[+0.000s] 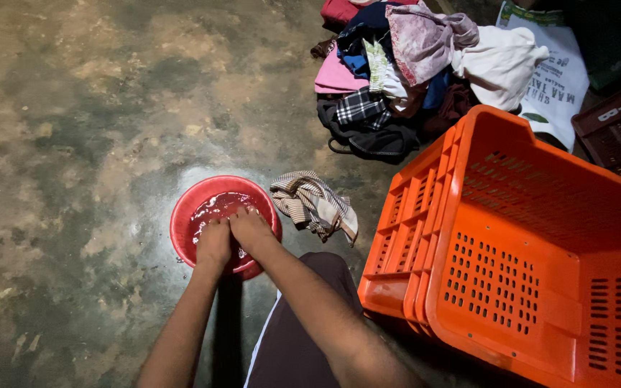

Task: The person wipes an orange plastic crate with a cloth, then places clothes and a newspaper into the crate.

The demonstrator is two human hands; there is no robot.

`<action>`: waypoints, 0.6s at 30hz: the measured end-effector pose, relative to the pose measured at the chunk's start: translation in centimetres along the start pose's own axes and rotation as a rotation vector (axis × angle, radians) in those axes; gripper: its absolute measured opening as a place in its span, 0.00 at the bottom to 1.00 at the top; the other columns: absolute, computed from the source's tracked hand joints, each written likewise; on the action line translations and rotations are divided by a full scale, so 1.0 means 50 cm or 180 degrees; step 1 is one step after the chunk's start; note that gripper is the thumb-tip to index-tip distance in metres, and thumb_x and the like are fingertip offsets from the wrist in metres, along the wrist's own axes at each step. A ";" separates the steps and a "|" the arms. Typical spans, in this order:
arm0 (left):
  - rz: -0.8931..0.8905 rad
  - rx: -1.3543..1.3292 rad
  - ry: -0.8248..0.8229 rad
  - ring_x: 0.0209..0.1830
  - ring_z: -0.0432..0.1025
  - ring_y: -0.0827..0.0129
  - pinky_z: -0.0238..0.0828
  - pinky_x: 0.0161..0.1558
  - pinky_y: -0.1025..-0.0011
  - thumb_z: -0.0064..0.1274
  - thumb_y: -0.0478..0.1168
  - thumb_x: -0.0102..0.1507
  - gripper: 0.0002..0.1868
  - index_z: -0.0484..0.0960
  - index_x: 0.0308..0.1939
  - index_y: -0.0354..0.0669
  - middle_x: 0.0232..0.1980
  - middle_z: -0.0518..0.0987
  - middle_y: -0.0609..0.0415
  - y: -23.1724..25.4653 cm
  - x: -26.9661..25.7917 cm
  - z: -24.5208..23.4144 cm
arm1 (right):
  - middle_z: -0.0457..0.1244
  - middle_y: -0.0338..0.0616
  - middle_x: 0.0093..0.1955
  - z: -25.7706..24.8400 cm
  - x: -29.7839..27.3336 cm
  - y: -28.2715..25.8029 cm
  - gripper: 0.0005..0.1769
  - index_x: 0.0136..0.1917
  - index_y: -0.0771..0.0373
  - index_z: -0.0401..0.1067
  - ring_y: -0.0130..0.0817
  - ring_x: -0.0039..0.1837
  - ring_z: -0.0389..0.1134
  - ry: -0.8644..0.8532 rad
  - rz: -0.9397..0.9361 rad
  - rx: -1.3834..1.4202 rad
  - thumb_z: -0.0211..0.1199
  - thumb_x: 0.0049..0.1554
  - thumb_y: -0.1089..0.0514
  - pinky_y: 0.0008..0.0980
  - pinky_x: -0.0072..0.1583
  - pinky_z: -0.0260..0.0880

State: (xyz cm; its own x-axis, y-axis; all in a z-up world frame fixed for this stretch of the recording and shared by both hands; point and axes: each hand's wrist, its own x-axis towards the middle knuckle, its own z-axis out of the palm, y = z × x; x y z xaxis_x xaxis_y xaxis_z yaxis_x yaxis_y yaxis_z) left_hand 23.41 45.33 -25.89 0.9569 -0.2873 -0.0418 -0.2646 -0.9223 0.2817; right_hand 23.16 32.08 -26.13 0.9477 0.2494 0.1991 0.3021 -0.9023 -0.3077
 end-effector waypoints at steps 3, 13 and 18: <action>-0.0134 -0.0167 -0.0408 0.48 0.78 0.40 0.76 0.50 0.49 0.46 0.29 0.61 0.11 0.80 0.45 0.37 0.46 0.82 0.34 0.004 -0.001 -0.013 | 0.69 0.64 0.51 0.014 0.007 0.014 0.15 0.50 0.66 0.78 0.57 0.56 0.71 -0.1123 0.0566 0.0842 0.54 0.53 0.68 0.51 0.55 0.74; -0.0785 -0.1095 0.0564 0.48 0.75 0.35 0.70 0.50 0.45 0.40 0.33 0.70 0.11 0.79 0.42 0.32 0.49 0.80 0.30 0.079 -0.025 -0.125 | 0.69 0.63 0.45 -0.086 0.030 -0.010 0.09 0.45 0.66 0.78 0.57 0.49 0.73 -0.0629 -0.0028 0.0691 0.59 0.53 0.64 0.50 0.52 0.74; -0.0537 -0.1256 0.0959 0.47 0.77 0.39 0.73 0.48 0.48 0.43 0.30 0.62 0.10 0.82 0.39 0.33 0.47 0.82 0.33 0.108 -0.052 -0.196 | 0.69 0.60 0.44 -0.190 0.020 -0.003 0.07 0.43 0.63 0.78 0.54 0.50 0.73 -0.0324 -0.0082 0.0610 0.59 0.53 0.66 0.50 0.51 0.73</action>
State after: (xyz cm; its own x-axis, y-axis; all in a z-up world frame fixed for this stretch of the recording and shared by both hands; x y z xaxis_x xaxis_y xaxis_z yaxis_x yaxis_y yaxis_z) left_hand 20.66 43.64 -14.87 0.9897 -0.0025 0.1433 -0.0941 -0.7651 0.6370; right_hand 23.09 29.12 -17.02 0.9420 0.3144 0.1172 0.3311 -0.8142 -0.4770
